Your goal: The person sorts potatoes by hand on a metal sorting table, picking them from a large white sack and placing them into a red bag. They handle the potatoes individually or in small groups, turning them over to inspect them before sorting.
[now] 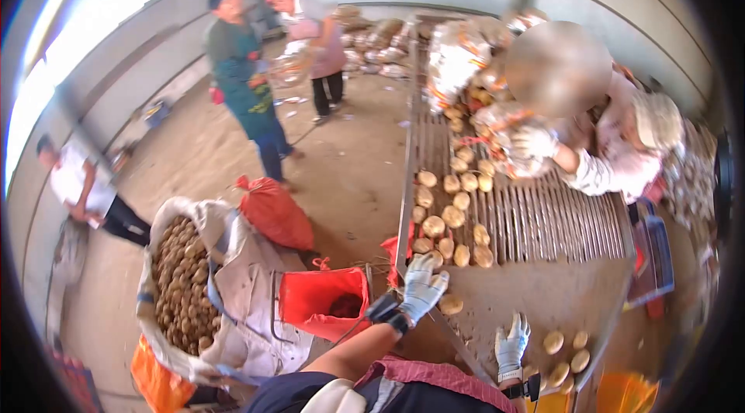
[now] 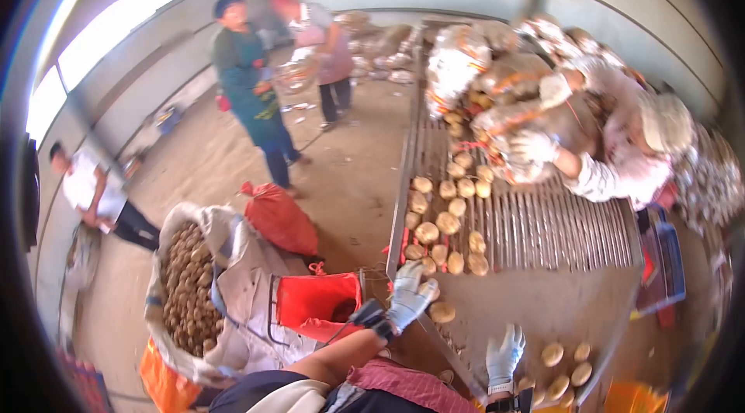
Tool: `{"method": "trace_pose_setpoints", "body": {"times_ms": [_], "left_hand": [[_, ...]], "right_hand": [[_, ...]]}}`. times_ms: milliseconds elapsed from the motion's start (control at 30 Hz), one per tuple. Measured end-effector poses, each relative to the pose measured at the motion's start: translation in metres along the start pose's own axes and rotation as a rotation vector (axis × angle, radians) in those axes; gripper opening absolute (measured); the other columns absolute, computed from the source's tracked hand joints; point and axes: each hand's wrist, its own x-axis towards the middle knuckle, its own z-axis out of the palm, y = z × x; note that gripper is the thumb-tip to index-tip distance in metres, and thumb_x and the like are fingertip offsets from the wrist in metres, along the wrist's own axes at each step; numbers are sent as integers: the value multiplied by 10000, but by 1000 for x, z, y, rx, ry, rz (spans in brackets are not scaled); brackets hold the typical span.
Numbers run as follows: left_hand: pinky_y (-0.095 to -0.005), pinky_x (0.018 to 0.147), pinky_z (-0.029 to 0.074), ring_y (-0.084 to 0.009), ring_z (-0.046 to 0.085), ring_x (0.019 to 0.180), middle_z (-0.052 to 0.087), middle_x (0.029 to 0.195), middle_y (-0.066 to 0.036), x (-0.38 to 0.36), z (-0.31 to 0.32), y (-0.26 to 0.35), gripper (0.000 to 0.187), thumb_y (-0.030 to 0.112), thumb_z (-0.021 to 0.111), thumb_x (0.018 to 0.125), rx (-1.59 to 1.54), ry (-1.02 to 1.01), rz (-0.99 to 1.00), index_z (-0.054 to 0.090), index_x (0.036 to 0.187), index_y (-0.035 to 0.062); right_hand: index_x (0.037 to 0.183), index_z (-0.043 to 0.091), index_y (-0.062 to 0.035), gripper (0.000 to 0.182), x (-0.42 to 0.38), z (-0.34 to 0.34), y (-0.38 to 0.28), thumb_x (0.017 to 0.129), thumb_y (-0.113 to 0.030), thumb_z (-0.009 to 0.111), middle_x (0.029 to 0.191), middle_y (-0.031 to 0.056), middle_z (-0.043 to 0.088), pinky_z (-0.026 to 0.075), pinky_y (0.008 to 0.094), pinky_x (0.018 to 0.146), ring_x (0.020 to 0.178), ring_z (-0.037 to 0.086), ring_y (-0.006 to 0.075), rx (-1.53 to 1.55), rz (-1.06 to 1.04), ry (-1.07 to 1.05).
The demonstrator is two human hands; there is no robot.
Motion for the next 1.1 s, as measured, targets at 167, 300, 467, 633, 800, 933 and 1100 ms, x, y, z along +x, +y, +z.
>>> {"method": "trace_pose_setpoints", "body": {"times_ms": [167, 300, 467, 633, 800, 933, 1100], "left_hand": [[-496, 1047, 350, -374, 462, 1250, 546, 1291, -159, -14, 31, 2, 474, 365, 663, 799, 447, -95, -51, 601, 1152, 56], [-492, 1034, 361, -355, 477, 1231, 561, 1246, -141, -12, 31, 5, 425, 330, 672, 779, 477, -73, -64, 614, 1118, 80], [-489, 1045, 358, -339, 460, 1254, 559, 1262, -116, -15, 35, 3, 358, 315, 688, 761, 455, -57, -83, 641, 1031, 85], [-494, 1033, 361, -345, 457, 1249, 554, 1279, -121, -16, 36, 3, 288, 313, 691, 760, 454, -92, -72, 660, 941, 91], [-503, 1069, 313, -363, 412, 1299, 509, 1341, -167, -17, 30, -1, 351, 377, 639, 808, 488, -252, -97, 676, 985, 77], [-502, 1082, 298, -368, 396, 1317, 493, 1365, -177, -16, 21, 5, 358, 379, 619, 826, 467, -295, -94, 674, 1003, 73], [-517, 1115, 258, -381, 371, 1340, 478, 1384, -190, -17, 23, 4, 392, 389, 597, 844, 486, -327, -112, 672, 1052, 65]], "right_hand": [[1346, 463, -62, 691, 68, 54, -4, 750, -289, 730, 1370, 254, 444, 318, 572, 1065, 1298, 370, 445, -73, -104, 40], [1378, 461, -125, 669, 89, 93, -40, 784, -344, 679, 1441, 169, 402, 204, 613, 1117, 1376, 301, 408, -164, -123, -110], [1350, 484, -78, 583, 99, 107, -55, 840, -326, 618, 1467, 161, 385, 169, 596, 1145, 1420, 261, 367, -98, -134, -51], [1343, 490, -106, 559, 98, 114, -30, 833, -285, 629, 1456, 157, 411, 199, 572, 1141, 1396, 299, 379, -79, -267, -36], [1247, 568, -99, 475, 60, 60, 10, 793, -201, 664, 1394, 189, 477, 302, 559, 1079, 1301, 412, 412, 140, -388, -96], [1200, 587, -71, 472, -8, 25, 56, 752, -194, 666, 1338, 192, 517, 357, 545, 1039, 1255, 442, 433, 53, -319, -74], [1189, 590, -72, 472, -65, 20, 87, 741, -200, 664, 1332, 187, 522, 360, 543, 1037, 1247, 449, 428, -15, -189, -113]]}}
